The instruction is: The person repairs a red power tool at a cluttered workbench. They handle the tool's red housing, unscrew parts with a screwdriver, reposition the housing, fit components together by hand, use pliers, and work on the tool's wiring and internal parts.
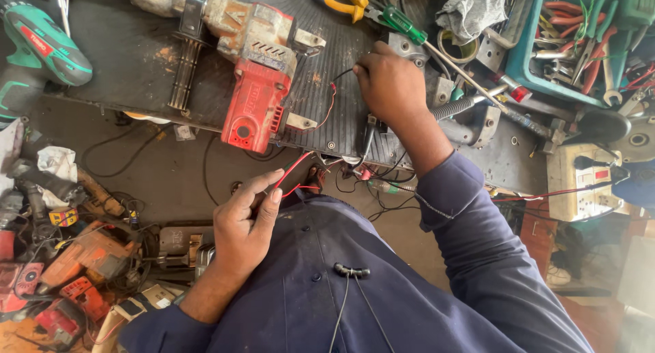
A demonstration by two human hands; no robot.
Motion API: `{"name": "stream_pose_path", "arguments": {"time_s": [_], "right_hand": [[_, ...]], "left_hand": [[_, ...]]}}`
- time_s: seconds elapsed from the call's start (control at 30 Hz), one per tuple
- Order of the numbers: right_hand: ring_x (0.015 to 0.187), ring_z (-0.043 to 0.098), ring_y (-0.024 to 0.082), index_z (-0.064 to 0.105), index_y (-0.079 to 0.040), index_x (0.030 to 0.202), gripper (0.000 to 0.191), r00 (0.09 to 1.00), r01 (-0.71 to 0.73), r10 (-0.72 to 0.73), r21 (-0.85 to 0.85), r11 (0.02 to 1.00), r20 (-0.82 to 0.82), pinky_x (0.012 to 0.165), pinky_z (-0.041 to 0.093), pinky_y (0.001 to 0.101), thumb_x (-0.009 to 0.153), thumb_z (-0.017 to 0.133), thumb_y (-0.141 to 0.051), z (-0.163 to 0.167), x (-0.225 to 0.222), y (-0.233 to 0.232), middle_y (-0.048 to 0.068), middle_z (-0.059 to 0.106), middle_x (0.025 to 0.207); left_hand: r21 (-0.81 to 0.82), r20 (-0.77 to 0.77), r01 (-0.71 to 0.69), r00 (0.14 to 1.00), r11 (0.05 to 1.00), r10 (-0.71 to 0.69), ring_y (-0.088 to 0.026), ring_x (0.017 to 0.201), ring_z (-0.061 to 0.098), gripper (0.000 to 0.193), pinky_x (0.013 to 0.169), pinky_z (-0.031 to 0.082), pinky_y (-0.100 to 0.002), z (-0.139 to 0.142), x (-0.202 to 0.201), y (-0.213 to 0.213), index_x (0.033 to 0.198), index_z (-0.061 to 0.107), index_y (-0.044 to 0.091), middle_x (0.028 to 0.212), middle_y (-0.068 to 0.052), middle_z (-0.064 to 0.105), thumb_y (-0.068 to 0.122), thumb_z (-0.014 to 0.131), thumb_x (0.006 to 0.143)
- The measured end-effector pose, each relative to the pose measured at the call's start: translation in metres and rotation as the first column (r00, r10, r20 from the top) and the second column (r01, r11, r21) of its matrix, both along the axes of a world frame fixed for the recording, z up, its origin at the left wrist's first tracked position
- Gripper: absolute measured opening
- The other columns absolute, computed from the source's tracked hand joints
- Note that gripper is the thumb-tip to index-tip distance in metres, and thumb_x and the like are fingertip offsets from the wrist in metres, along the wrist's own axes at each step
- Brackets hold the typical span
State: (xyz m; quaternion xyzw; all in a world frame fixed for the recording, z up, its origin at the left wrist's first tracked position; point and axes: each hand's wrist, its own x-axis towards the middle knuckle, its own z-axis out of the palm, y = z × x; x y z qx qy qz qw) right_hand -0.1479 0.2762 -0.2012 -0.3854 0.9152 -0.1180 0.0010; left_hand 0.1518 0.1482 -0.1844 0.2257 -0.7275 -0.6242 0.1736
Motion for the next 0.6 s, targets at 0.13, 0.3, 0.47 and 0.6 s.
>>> {"name": "stream_pose_path", "arguments": {"time_s": [0.13,0.3,0.47,0.6], "right_hand": [[0.08,0.069,0.035,0.078,-0.012,0.092,0.019,1.0,-0.004,0.005,0.07,0.998,-0.008,0.065,0.053,0.0484,0.096,0.068,-0.029,-0.002,0.0,0.0,0.009,0.065,0.096],[0.081,0.069,0.035,0.078,-0.012,0.094,0.019,1.0,-0.004,0.006,0.076,0.997,-0.025,0.065,0.053,0.048,0.096,0.067,-0.028,-0.001,-0.002,0.004,0.008,0.066,0.099],[0.082,0.069,0.035,0.078,-0.012,0.095,0.019,1.0,0.006,-0.004,0.091,0.996,-0.024,0.066,0.053,0.0484,0.097,0.067,-0.028,0.001,-0.003,0.008,0.009,0.066,0.099],[0.082,0.069,0.035,0.078,-0.012,0.095,0.019,1.0,0.011,-0.009,0.085,0.996,-0.029,0.066,0.053,0.0485,0.097,0.068,-0.028,0.001,-0.001,0.01,0.009,0.065,0.099]], "left_hand": [[-0.012,-0.001,0.007,1.0,1.0,-0.007,-0.001,0.062,0.05,0.026,0.057,0.043,-0.02,0.002,0.002,0.001,0.126,0.071,0.004,0.071,0.001,0.063,0.009,0.068,0.1],[-0.102,0.0,0.091,0.996,0.991,-0.091,-0.006,0.064,0.062,0.026,0.062,0.051,-0.023,0.006,0.001,0.0,0.124,0.071,0.004,0.078,-0.004,0.071,0.009,0.07,0.098],[-0.165,-0.088,0.199,0.972,0.966,-0.216,-0.014,0.08,0.076,0.024,0.071,0.057,-0.026,0.01,-0.001,0.0,0.121,0.071,0.005,0.101,-0.011,0.079,0.009,0.07,0.098],[-0.169,-0.077,0.199,0.974,0.965,-0.214,-0.014,0.08,0.077,0.024,0.071,0.058,-0.026,0.011,0.0,0.001,0.121,0.071,0.005,0.102,-0.011,0.079,0.009,0.07,0.098]]}}
